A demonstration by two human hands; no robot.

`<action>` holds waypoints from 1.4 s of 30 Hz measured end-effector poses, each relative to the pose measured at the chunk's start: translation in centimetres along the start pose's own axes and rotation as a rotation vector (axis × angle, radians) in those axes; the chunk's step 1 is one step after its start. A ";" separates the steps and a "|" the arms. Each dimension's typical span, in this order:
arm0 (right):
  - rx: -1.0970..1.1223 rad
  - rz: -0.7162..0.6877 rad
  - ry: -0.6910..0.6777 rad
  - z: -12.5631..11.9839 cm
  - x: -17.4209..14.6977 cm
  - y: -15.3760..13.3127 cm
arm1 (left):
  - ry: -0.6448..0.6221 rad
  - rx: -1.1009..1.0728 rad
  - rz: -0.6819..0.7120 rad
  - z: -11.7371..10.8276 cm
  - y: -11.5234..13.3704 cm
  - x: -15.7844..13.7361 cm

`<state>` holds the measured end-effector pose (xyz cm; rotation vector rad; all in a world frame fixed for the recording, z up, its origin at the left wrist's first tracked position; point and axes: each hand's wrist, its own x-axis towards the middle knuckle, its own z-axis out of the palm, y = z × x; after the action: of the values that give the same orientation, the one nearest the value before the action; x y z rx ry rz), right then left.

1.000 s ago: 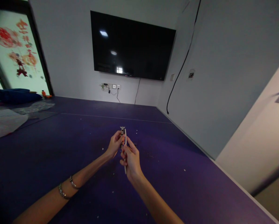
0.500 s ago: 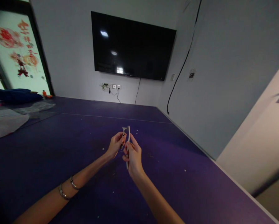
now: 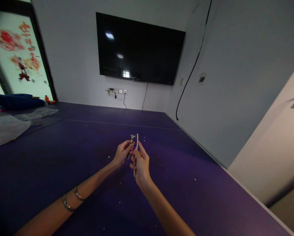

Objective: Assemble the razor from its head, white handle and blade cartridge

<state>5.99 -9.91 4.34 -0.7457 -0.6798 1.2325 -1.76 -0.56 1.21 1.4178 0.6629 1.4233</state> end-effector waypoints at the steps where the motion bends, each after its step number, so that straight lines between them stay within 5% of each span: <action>1: -0.002 0.008 -0.002 -0.1 -0.1 0.1 | 0.003 -0.004 -0.008 0.0 0.1 0.0; 28: -0.027 0.056 -0.023 -0.8 -0.9 0.3 | -0.006 -0.081 -0.078 -0.4 0.1 0.2; 36: -0.084 -0.267 -0.003 -1.1 3.2 -3.4 | 0.024 -0.025 -0.105 -1.2 -1.0 1.1; 42: -0.255 -0.299 -0.055 -2.9 7.2 -4.8 | -0.001 0.003 -0.162 -1.2 -1.3 1.0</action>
<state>12.47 -4.05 6.89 -0.7884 -0.9689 0.9047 -2.39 1.06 0.26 1.3355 0.7623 1.2951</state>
